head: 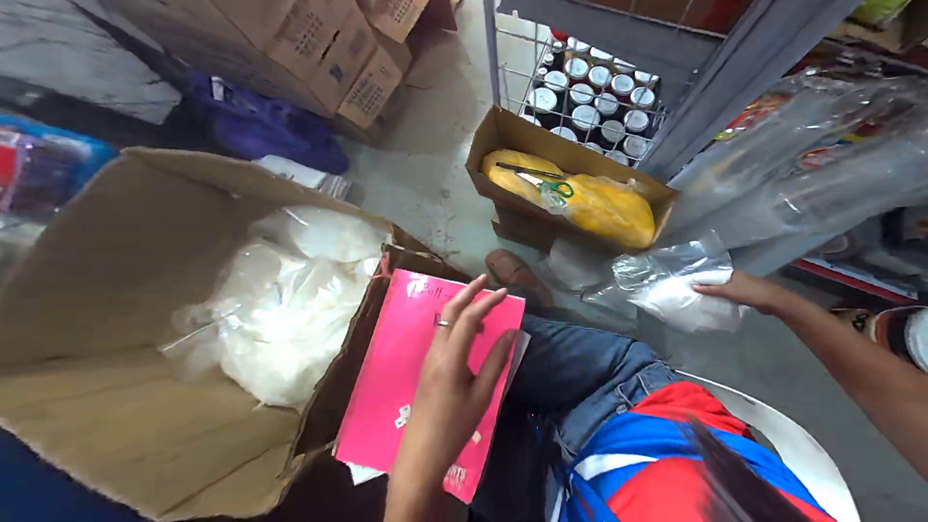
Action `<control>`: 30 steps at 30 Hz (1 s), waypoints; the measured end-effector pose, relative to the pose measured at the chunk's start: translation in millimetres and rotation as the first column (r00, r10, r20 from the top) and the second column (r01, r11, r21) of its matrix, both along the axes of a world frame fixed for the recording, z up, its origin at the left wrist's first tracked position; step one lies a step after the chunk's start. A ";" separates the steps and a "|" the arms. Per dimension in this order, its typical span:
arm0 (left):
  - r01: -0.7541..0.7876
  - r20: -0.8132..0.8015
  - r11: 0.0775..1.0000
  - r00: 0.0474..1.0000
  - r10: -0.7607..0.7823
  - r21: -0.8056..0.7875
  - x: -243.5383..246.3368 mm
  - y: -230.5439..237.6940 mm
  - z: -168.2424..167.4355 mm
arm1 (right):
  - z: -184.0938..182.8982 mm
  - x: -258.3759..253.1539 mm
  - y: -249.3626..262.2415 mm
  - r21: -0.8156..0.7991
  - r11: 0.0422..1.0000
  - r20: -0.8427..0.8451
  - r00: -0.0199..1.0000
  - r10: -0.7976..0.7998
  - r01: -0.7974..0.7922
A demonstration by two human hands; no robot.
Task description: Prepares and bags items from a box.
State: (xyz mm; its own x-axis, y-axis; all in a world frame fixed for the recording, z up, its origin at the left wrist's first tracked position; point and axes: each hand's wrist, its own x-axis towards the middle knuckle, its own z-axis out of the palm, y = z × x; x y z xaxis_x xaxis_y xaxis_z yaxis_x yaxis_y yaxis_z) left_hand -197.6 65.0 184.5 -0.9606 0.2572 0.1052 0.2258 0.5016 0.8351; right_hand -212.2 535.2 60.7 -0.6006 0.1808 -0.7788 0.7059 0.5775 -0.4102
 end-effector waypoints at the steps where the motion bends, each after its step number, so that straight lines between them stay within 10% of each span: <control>1: -0.040 0.007 0.999 0.999 0.040 0.004 2.2 -10.1 0.8 | -13.9 -0.1 8.6 0.007 1.000 0.049 0.999 -0.007 0.007; 11: -0.473 -0.002 0.881 0.881 0.473 0.011 46.0 -86.3 -0.9 | -120.3 -23.2 -7.6 0.131 0.977 0.067 0.981 -0.180 0.170; 15: -0.603 0.075 0.798 0.796 0.601 0.003 77.2 -95.6 -12.1 | -77.3 -48.0 -71.4 0.023 0.944 0.221 0.922 0.317 -0.330; 20: -0.680 0.133 0.727 0.716 0.686 -0.093 102.1 -88.9 -24.3 | 39.3 -71.4 -189.1 0.032 0.600 -0.029 0.599 0.800 -0.799; 25: -0.753 0.102 0.641 0.633 0.768 -0.153 111.1 -91.0 -37.0 | 99.7 -53.9 -288.4 0.072 0.354 -0.666 0.219 0.713 -0.932; 30: -0.773 0.103 0.624 0.615 0.782 -0.116 116.7 -89.3 -39.1 | 90.1 -32.4 -353.2 0.071 0.159 -0.676 0.069 0.733 -0.985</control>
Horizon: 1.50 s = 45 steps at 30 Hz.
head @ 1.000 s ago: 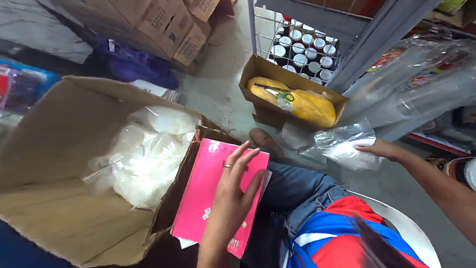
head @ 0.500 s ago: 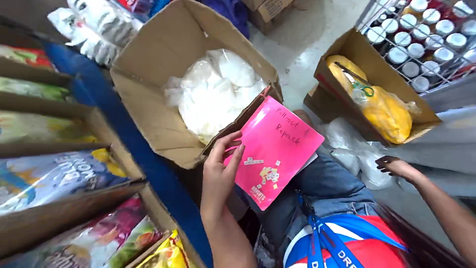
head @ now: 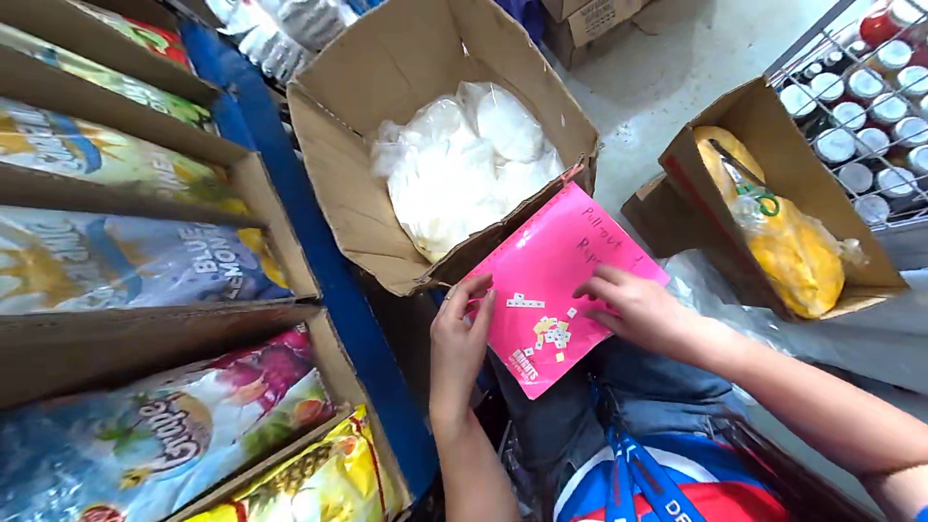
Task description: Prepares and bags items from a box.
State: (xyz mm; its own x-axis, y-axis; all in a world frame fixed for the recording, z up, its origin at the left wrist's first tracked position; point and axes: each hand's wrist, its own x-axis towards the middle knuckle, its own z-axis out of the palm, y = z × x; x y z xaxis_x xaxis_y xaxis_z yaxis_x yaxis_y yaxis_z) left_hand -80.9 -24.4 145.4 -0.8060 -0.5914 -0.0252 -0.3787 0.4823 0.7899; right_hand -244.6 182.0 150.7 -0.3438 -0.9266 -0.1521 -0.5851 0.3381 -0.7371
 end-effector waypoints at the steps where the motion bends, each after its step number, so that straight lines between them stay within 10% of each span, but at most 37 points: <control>1: 0.000 -0.008 1.000 1.000 0.000 0.002 0.9 -0.5 -0.8 | -4.8 2.5 -5.9 0.014 1.000 -0.007 1.000 0.018 -0.018; 15: -0.006 -0.037 1.000 0.999 0.007 0.007 2.4 0.1 -8.0 | -26.5 7.1 -21.5 0.060 0.993 -0.121 0.987 0.105 -0.098; 25: 0.030 -0.117 0.999 0.993 -0.025 0.042 -9.2 6.0 8.7 | -5.2 -18.1 -22.1 0.114 0.973 0.200 0.964 0.175 -0.201; 33: 0.256 -0.251 0.949 0.946 -0.206 0.184 -34.6 40.1 40.2 | 37.7 -45.3 -35.5 -0.217 0.962 0.290 0.930 0.226 -0.166; 45: 0.105 -0.437 0.937 0.898 0.054 0.332 -62.5 39.9 71.6 | 77.7 -60.8 -50.3 -0.347 0.937 0.426 0.896 0.126 0.033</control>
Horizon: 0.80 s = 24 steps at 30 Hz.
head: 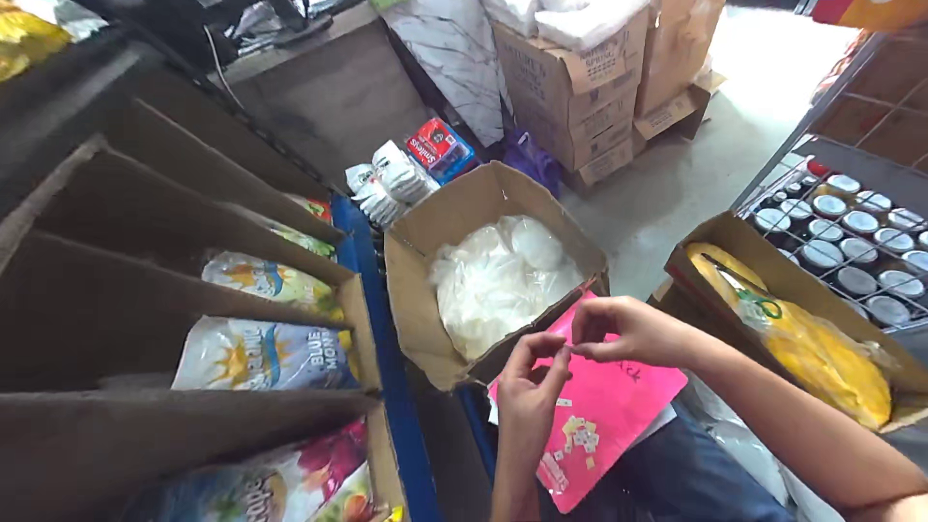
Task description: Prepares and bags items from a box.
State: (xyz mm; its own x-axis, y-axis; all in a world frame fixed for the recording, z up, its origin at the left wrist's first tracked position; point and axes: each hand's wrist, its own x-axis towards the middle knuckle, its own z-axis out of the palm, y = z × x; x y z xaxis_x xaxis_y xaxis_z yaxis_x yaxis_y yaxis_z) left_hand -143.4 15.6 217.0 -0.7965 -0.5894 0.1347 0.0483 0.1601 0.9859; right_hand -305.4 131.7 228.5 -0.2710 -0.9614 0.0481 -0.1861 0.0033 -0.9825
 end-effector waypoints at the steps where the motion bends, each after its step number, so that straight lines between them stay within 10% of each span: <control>1: -0.013 -0.020 1.000 1.000 0.013 0.020 -1.7 0.1 1.8 | -0.9 -0.5 -0.6 -0.017 1.000 0.074 0.997 -0.007 0.008; 8: -0.031 -0.122 0.995 0.992 0.043 0.096 -5.3 -2.6 2.6 | -7.8 0.2 -2.6 0.015 1.000 0.432 0.902 -0.011 0.005; 24: -0.126 -0.144 0.982 0.984 0.106 -0.137 -3.0 3.9 8.0 | -3.9 7.5 -6.7 0.021 0.999 0.501 0.864 -0.039 0.033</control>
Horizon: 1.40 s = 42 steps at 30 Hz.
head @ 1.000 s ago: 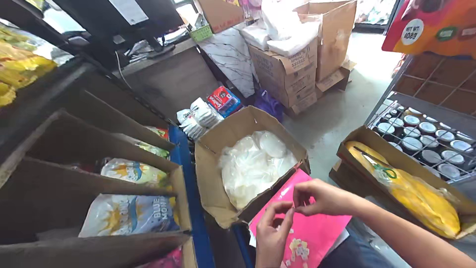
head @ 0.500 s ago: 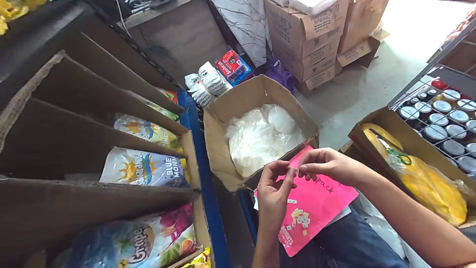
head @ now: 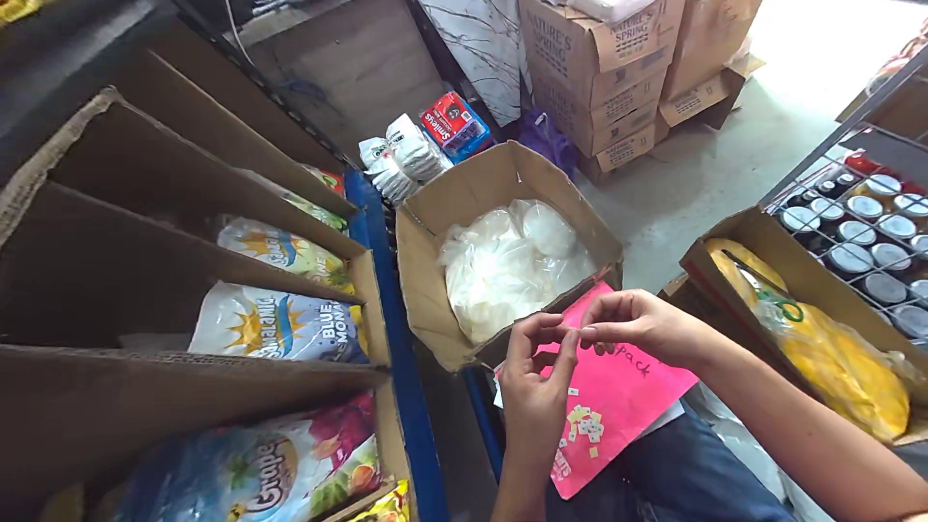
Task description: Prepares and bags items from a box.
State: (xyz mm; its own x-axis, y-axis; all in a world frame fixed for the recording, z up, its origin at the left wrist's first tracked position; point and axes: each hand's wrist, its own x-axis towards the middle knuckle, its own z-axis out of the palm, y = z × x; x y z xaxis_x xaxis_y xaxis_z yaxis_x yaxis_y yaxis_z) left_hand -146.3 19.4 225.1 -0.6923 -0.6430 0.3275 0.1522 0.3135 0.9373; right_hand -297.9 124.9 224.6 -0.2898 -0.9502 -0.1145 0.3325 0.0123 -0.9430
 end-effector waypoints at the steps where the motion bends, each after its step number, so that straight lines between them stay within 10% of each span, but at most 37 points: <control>1: 0.012 -0.005 1.000 1.000 -0.012 0.028 0.4 -0.6 0.2 | 0.2 0.5 0.0 0.001 1.000 0.007 1.000 0.003 -0.003; 35: 0.049 0.088 0.997 0.995 -0.043 -0.067 4.0 -0.8 3.8 | 6.5 8.6 9.6 -0.006 0.994 -0.453 0.886 -0.099 0.108; 42: -0.128 0.035 0.861 0.985 0.166 -0.492 3.1 2.1 -6.2 | 5.5 19.7 6.6 -0.045 0.956 -0.491 0.827 -0.274 0.290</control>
